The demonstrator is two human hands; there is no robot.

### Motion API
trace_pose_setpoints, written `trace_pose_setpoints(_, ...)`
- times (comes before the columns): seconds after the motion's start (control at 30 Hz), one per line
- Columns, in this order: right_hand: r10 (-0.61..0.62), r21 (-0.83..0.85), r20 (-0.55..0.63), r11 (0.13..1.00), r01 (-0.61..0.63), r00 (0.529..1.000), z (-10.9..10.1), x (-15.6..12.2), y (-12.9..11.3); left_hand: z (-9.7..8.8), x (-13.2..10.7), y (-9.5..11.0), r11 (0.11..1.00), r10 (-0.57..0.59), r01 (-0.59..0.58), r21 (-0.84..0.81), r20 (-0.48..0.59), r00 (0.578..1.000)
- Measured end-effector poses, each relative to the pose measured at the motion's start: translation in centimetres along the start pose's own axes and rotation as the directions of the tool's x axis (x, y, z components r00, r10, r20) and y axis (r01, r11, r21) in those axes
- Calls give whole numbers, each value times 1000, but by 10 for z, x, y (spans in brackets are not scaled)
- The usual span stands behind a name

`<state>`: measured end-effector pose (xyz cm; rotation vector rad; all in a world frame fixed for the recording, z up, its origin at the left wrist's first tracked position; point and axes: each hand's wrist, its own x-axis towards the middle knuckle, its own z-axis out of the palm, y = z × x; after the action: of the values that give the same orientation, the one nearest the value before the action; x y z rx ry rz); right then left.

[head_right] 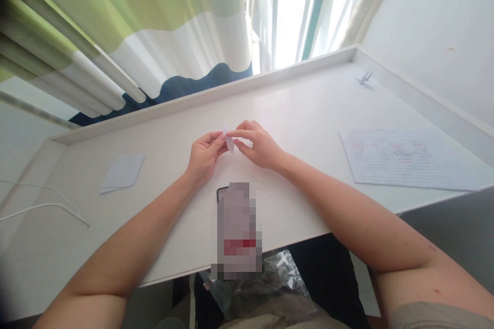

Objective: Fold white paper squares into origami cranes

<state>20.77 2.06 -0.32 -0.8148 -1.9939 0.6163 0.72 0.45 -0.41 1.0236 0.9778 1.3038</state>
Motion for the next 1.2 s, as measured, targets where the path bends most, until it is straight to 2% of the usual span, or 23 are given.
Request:
trace_pose_setpoints(0.1, -62, -151, -1, 987, 61, 998, -1, -1, 5, -1, 1, 1, 999, -38, 38, 2, 39, 998)
trace_pose_setpoints(0.17, -92, -185, -16, 979, 87, 996, -2, -1, 5, -1, 1, 3, 999, -52, 51, 10, 71, 996)
trace_pose_setpoints(0.37, -116, -160, -2, 980, 114, 993, -6, 0, 4, 0, -1, 7, 996, -89, 90, -1, 148, 985)
trace_pose_setpoints(0.53, -151, -148, 10, 977, 151, 988, -7, -1, 6, 1, -3, 8, 995, -103, 104, -4, 111, 988)
trace_pose_setpoints(0.83, -204, -172, 41, 963, 208, 978, -10, -2, 9, 1, -2, 7, 992, -126, 129, -14, 151, 981)
trace_pose_setpoints(1.0, -311, -377, 9, 879, 291, 950, -11, 0, 0, 1, -2, 6, 993, -117, 119, 0, 148, 982)
trace_pose_setpoints(1.2, -438, -486, 116, 758, 436, 891, -15, 2, -7, 1, -3, 4, 992, -125, 126, -5, 123, 985)
